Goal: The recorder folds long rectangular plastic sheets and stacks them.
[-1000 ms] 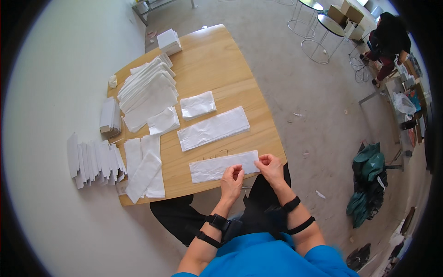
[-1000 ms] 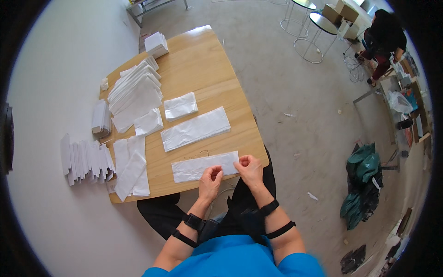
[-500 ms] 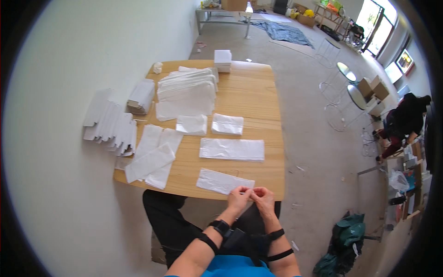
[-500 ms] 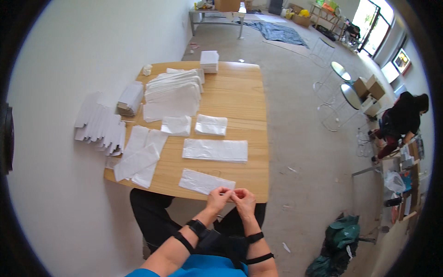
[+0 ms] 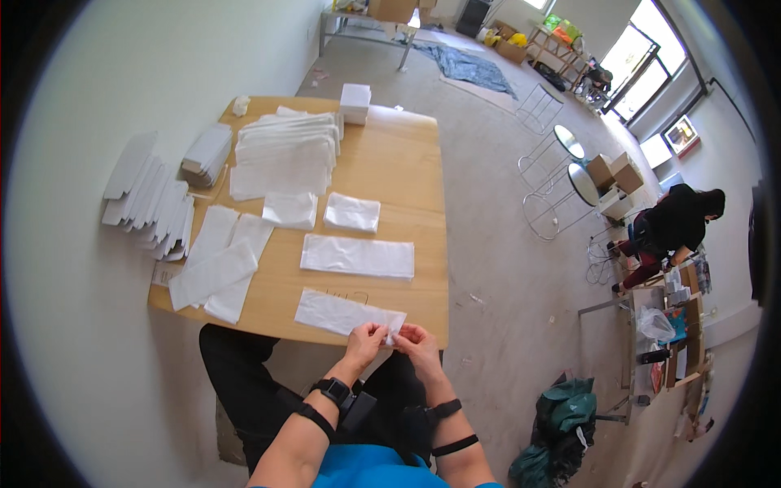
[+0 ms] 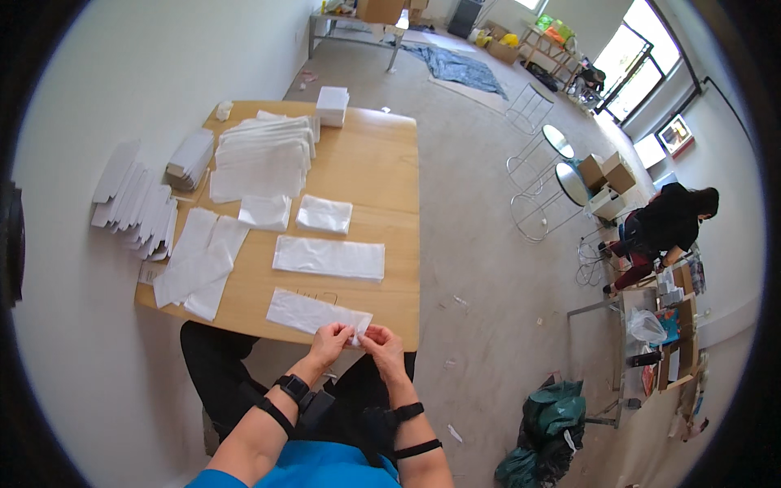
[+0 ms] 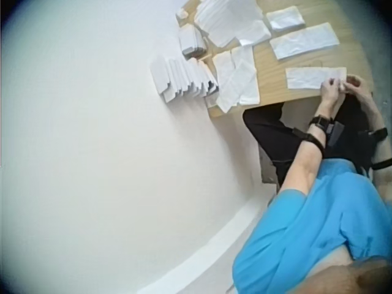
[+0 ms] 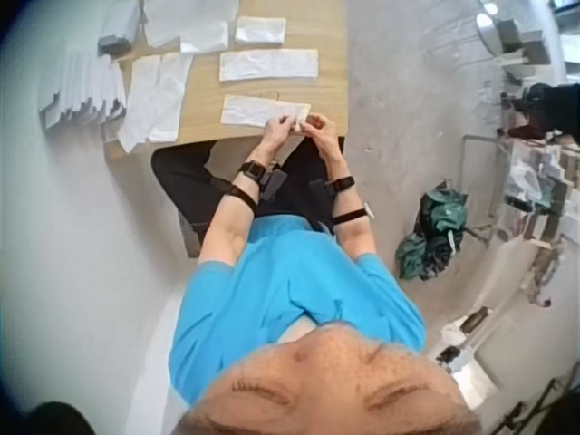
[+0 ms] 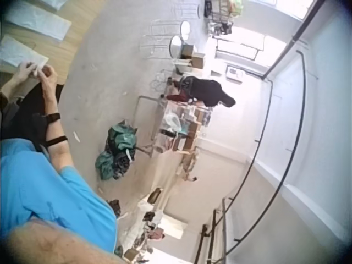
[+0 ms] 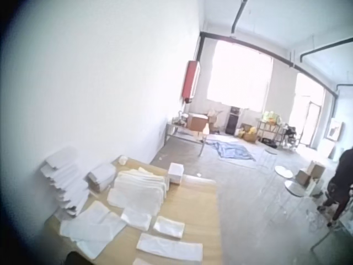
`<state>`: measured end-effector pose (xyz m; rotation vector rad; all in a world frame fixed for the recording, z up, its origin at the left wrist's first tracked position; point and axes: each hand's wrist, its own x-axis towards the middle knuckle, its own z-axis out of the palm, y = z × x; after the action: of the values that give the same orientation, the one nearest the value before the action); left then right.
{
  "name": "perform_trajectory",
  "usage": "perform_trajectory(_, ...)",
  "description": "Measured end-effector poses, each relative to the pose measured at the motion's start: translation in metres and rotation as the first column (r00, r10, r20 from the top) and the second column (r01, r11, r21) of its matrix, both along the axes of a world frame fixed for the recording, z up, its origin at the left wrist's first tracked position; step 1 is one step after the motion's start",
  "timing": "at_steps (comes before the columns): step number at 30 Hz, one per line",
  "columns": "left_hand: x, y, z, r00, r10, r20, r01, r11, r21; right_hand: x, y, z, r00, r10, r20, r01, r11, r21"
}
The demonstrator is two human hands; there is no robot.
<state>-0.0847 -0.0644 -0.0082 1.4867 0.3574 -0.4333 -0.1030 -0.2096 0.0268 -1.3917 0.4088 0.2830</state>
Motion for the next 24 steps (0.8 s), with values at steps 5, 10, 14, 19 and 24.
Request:
perform_trajectory(5, -0.005, 0.001, 0.008, 0.996, -0.021, 0.088, 0.017, 0.999, 0.041, -0.001, 0.004, -0.002, 0.998, -0.058, -0.003, 0.058, 0.998, 0.032)
perform_trajectory(10, 0.000, 0.001, 0.020, 0.986, -0.093, 0.138, 0.061, 0.974, 0.220, 0.003, 0.006, 0.001, 0.998, -0.065, 0.021, 0.066, 0.997, -0.038)
perform_trajectory(14, 0.004, 0.003, 0.019, 0.993, -0.012, 0.120, -0.008, 0.986, 0.168, 0.006, 0.005, -0.003, 0.996, -0.088, -0.006, 0.088, 0.995, -0.051)
perform_trajectory(19, -0.001, 0.001, 0.016, 0.971, -0.152, 0.184, 0.096, 0.955, 0.279, 0.006, 0.004, -0.006, 0.993, -0.111, -0.034, 0.109, 0.993, -0.045)
perform_trajectory(24, 0.003, 0.001, 0.003, 0.978, -0.157, 0.141, 0.097, 0.928, 0.358, 0.007, 0.004, -0.009, 0.992, -0.119, -0.049, 0.115, 0.990, -0.077)
